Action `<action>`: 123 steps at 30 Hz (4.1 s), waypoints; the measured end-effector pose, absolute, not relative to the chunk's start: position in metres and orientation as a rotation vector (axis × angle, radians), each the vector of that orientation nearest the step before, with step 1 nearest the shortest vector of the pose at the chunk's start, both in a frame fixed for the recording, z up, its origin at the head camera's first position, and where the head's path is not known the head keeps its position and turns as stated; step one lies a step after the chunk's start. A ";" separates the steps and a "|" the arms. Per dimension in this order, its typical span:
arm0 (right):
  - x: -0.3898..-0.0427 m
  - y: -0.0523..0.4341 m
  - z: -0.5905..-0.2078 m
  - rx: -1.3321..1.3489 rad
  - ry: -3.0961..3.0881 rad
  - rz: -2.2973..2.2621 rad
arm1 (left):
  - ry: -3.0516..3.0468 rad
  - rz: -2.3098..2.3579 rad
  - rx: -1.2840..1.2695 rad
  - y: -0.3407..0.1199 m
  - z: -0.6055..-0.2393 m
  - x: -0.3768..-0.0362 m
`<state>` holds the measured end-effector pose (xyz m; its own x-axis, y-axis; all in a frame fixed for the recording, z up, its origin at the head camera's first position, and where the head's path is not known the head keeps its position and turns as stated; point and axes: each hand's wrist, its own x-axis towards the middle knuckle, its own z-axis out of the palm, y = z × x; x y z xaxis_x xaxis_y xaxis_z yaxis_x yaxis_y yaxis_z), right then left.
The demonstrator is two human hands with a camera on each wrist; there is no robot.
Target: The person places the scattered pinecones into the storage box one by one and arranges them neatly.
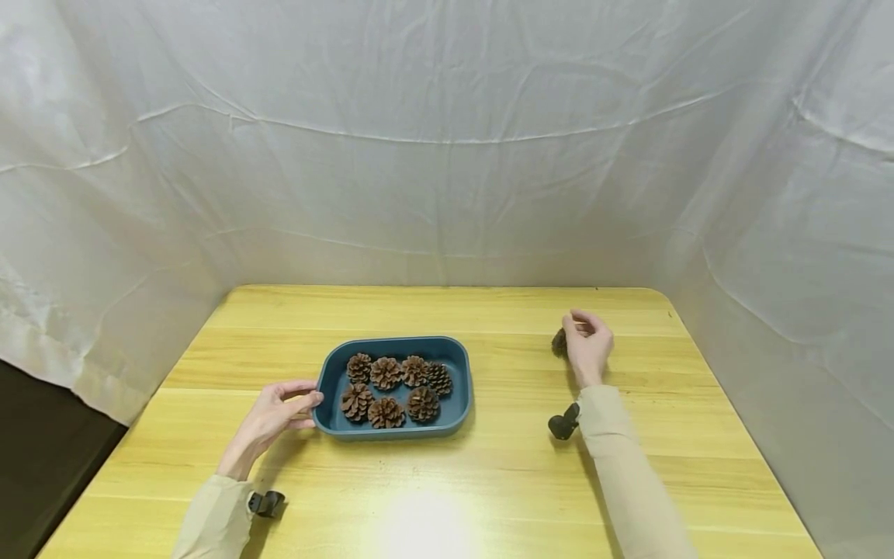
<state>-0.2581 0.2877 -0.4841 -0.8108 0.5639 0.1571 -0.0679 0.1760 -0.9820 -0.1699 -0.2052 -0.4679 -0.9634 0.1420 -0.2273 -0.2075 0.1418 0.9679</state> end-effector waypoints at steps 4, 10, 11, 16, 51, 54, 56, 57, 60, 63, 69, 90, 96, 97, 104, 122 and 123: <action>-0.257 0.296 -0.487 -0.498 -1.903 1.689 | 2.163 1.899 -0.072 -0.205 -0.468 -0.170; -0.252 0.304 -0.489 -0.596 -2.051 1.586 | 2.163 1.898 -0.065 -0.205 -0.468 -0.170; -0.251 0.305 -0.489 -0.614 -2.093 1.573 | 2.161 1.899 -0.066 -0.205 -0.468 -0.170; -0.247 0.311 -0.488 -0.680 -2.292 1.540 | 2.162 1.899 -0.071 -0.205 -0.469 -0.170; -0.249 0.311 -0.490 -0.722 -2.520 1.563 | 2.151 1.908 -0.076 -0.207 -0.471 -0.172; -0.249 0.311 -0.491 -0.708 -2.510 1.566 | 2.152 1.908 -0.075 -0.207 -0.471 -0.172; -0.250 0.310 -0.491 -0.702 -2.504 1.562 | 2.151 1.910 -0.079 -0.207 -0.471 -0.171; -0.250 0.310 -0.491 -0.702 -2.500 1.563 | 2.151 1.910 -0.082 -0.206 -0.471 -0.171; -0.251 0.310 -0.491 -0.710 -2.496 1.560 | 2.148 1.911 -0.075 -0.206 -0.472 -0.171; -0.252 0.311 -0.490 -0.712 -2.495 1.558 | 2.148 1.912 -0.073 -0.206 -0.472 -0.171; -0.249 0.309 -0.486 -0.669 -2.472 1.580 | 2.155 1.908 -0.064 -0.207 -0.472 -0.171; -0.249 0.307 -0.469 -0.505 -1.380 2.632 | 2.150 1.912 -0.079 -0.205 -0.471 -0.171; -0.251 0.308 -0.472 -0.348 -1.082 2.808 | 2.158 1.910 -0.085 -0.206 -0.471 -0.171; -0.251 0.308 -0.473 -0.313 -1.032 2.836 | 2.160 1.908 -0.079 -0.206 -0.471 -0.171; -0.255 0.307 -0.476 -0.144 -0.847 2.988 | 2.157 1.914 -0.066 -0.207 -0.471 -0.171; -0.244 0.291 -0.451 -0.226 -0.969 3.143 | 2.151 1.918 -0.074 -0.206 -0.471 -0.170; -0.244 0.289 -0.451 -0.229 -0.996 3.129 | 2.150 1.918 -0.073 -0.206 -0.471 -0.170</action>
